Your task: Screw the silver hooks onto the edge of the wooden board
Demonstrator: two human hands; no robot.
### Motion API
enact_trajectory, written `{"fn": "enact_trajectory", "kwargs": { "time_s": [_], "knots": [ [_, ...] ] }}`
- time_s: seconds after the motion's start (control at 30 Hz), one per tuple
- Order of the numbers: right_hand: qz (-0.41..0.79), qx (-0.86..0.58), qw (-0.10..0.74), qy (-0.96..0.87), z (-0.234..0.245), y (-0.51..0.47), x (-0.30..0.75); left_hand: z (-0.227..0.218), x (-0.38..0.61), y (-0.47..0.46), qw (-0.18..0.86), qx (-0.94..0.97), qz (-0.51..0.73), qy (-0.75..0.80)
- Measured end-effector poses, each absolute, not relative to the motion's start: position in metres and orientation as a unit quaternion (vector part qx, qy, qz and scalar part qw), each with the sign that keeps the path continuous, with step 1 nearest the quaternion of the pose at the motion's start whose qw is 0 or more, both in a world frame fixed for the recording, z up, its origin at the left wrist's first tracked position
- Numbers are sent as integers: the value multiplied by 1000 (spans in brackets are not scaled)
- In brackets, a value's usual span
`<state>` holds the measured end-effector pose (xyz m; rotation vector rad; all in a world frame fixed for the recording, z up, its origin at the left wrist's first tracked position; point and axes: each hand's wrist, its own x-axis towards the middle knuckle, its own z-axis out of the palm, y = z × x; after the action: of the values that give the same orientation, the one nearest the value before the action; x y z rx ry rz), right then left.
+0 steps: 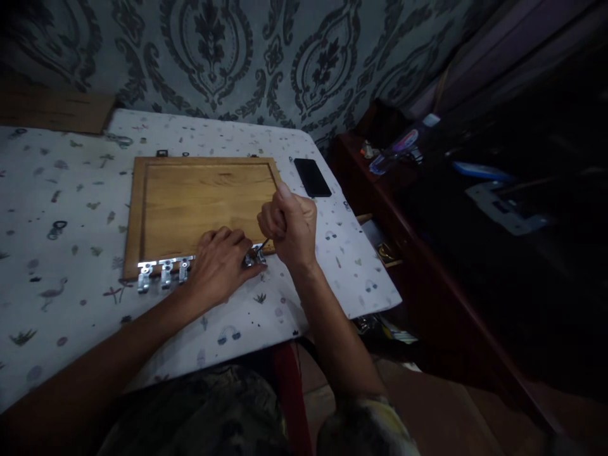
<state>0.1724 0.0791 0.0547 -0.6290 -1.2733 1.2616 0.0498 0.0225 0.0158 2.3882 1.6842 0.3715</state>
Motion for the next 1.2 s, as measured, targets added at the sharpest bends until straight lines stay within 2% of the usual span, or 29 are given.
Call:
{"fn": "enact_trajectory", "kwargs": {
  "time_s": [0.1,0.27,0.4,0.5,0.63,0.87,1.03,1.2],
  "knots": [
    [494,-288,637,-517,52,74,169,16,50,22,99,807,127,568],
    [336,-348,748,-454,49,58,150,15,49,22,96,808,121,569],
    [332,-363,773,-401,50,54,146,14,49,21,95,811,131,563],
    [386,-354,735,-430,52,56,156,12,48,21,89,812,136,561],
    [517,-287,594,-545,53,67,180,11,48,22,88,813,130,560],
    [556,-224,454,-659,61,96,200,13,49,23,99,808,128,567],
    [646,-206,424,-600,57,103,195,13,50,24,91,808,122,569],
    [613,-257,488,-566,58,90,181,14,50,23,92,809,119,568]
  ]
}}
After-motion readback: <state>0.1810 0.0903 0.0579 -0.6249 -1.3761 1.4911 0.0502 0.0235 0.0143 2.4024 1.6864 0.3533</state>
